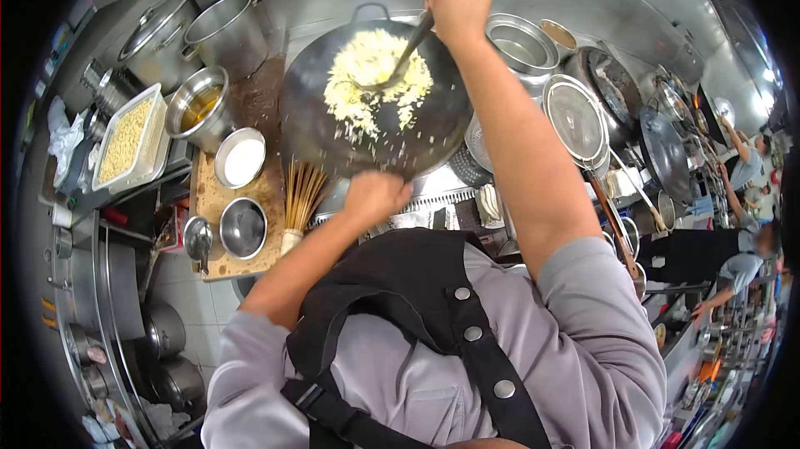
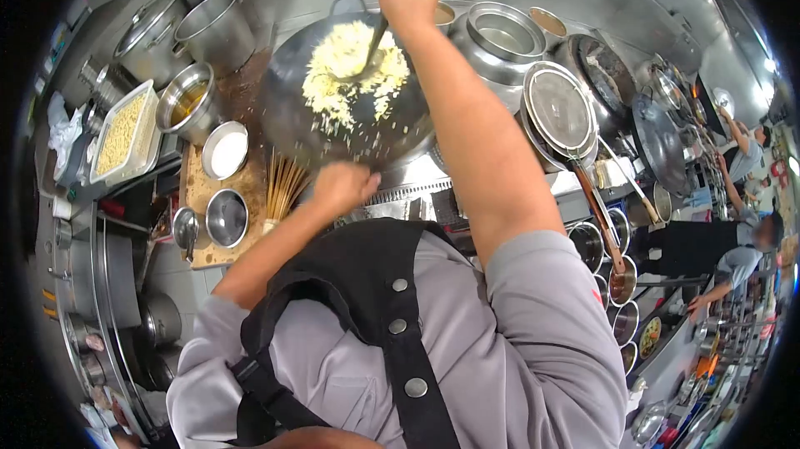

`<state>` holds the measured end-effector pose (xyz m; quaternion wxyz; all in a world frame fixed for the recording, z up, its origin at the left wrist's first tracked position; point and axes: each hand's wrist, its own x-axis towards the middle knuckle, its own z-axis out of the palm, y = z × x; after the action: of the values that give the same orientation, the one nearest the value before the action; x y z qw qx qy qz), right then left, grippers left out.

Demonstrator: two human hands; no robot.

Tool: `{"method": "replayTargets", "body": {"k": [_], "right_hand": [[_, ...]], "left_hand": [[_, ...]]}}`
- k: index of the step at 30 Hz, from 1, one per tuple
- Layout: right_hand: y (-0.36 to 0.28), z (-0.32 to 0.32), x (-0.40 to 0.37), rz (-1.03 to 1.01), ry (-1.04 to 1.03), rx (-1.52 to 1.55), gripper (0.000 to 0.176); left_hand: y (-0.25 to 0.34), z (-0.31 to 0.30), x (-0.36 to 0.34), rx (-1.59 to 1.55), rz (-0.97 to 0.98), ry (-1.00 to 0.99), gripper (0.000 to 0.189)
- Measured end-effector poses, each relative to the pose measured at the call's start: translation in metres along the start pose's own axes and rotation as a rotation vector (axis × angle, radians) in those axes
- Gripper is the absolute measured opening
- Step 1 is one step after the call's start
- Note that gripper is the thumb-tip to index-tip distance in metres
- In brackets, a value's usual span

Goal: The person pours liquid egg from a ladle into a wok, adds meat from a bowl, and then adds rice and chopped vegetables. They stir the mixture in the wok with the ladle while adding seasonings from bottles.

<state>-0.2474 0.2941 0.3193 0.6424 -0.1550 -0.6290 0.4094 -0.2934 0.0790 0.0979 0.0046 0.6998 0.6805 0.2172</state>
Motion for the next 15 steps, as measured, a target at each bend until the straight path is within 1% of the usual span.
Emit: {"method": "replayTargets", "body": {"k": [1, 2, 4, 5, 6, 7, 8, 9, 10, 12, 13, 14, 15], "right_hand": [[-0.004, -0.007, 0.023, 0.008, -0.061, 0.126, 0.019], [-0.023, -0.011, 0.032, 0.007, -0.055, 0.119, 0.019], [-0.069, -0.009, 0.039, 0.092, 0.004, 0.193, 0.014], [-0.082, -0.009, 0.033, 0.084, -0.037, 0.184, 0.014], [-0.074, -0.002, 0.024, 0.095, -0.039, 0.189, 0.014], [-0.057, 0.006, 0.010, 0.033, 0.011, 0.005, 0.015], [-0.034, 0.013, -0.004, -0.036, 0.058, -0.181, 0.016], [0.028, 0.015, -0.003, -0.185, 0.094, -0.072, 0.017], [0.025, 0.012, 0.000, -0.192, 0.093, -0.073, 0.017], [0.010, -0.002, 0.017, 0.166, 0.023, -0.024, 0.017], [-0.004, -0.006, 0.029, 0.100, 0.050, 0.231, 0.016], [-0.031, -0.010, 0.040, 0.007, 0.107, 0.217, 0.014], [-0.061, -0.016, 0.046, -0.077, 0.152, 0.205, 0.013]], "left_hand": [[0.005, -0.002, -0.018, -0.024, 0.048, -0.060, 0.044], [0.010, -0.009, -0.027, -0.050, 0.089, -0.117, 0.044], [0.014, -0.040, -0.010, -0.062, 0.088, -0.120, 0.044], [0.007, -0.052, 0.015, -0.014, 0.100, -0.045, 0.043], [-0.001, -0.058, 0.031, 0.038, 0.115, 0.028, 0.042], [-0.007, -0.049, 0.037, 0.040, 0.110, 0.026, 0.042], [-0.014, -0.029, 0.043, 0.047, 0.089, 0.113, 0.041], [-0.017, -0.015, 0.046, 0.052, 0.071, 0.200, 0.041], [-0.014, -0.007, 0.037, 0.051, 0.074, 0.207, 0.041], [-0.002, 0.002, 0.005, 0.035, -0.001, 0.036, 0.040], [0.003, -0.001, -0.013, 0.005, 0.071, 0.030, 0.039], [0.006, -0.009, -0.021, -0.028, 0.133, 0.036, 0.039], [0.009, -0.021, -0.017, 0.011, 0.120, 0.063, 0.039]]}}
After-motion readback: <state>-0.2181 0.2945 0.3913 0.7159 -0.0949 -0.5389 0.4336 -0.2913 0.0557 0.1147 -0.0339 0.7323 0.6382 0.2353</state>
